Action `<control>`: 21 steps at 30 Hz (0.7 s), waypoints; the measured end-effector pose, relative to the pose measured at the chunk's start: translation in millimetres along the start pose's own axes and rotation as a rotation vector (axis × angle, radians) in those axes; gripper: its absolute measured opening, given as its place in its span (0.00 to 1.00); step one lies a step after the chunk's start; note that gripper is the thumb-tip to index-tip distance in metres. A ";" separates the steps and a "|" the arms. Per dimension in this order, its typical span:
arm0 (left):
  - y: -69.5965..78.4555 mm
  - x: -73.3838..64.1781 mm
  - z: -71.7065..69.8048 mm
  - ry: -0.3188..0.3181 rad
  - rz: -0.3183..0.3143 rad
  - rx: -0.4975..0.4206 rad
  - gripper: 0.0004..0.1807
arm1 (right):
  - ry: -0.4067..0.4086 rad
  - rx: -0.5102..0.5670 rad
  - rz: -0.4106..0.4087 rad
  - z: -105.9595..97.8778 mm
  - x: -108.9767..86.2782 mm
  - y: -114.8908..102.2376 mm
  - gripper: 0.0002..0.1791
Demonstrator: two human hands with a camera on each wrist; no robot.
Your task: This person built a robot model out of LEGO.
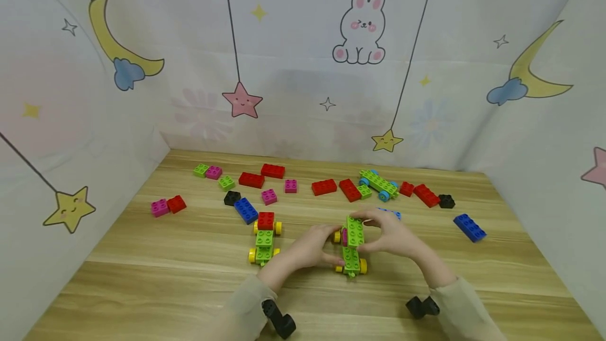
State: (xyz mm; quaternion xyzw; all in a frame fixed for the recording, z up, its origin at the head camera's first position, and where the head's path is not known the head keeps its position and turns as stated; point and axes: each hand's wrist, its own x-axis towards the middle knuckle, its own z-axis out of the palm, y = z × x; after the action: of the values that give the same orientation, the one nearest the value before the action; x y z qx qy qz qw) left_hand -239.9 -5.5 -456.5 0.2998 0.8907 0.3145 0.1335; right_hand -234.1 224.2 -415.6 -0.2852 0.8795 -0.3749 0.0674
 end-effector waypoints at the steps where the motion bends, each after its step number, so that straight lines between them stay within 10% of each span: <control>1: -0.1 0.2 0.1 0.000 0.001 -0.002 0.46 | -0.006 -0.004 0.001 0.6 -0.5 0.0 0.35; 21: -0.4 -0.2 0.2 0.004 0.020 0.009 0.46 | -0.075 -0.056 -0.033 7.3 -2.3 7.1 0.34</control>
State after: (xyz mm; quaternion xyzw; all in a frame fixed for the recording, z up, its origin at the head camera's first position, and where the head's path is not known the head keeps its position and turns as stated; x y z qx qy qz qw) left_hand -239.8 -5.8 -457.0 0.3087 0.8893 0.3124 0.1274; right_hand -233.0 224.9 -426.0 -0.3152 0.8817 -0.3403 0.0861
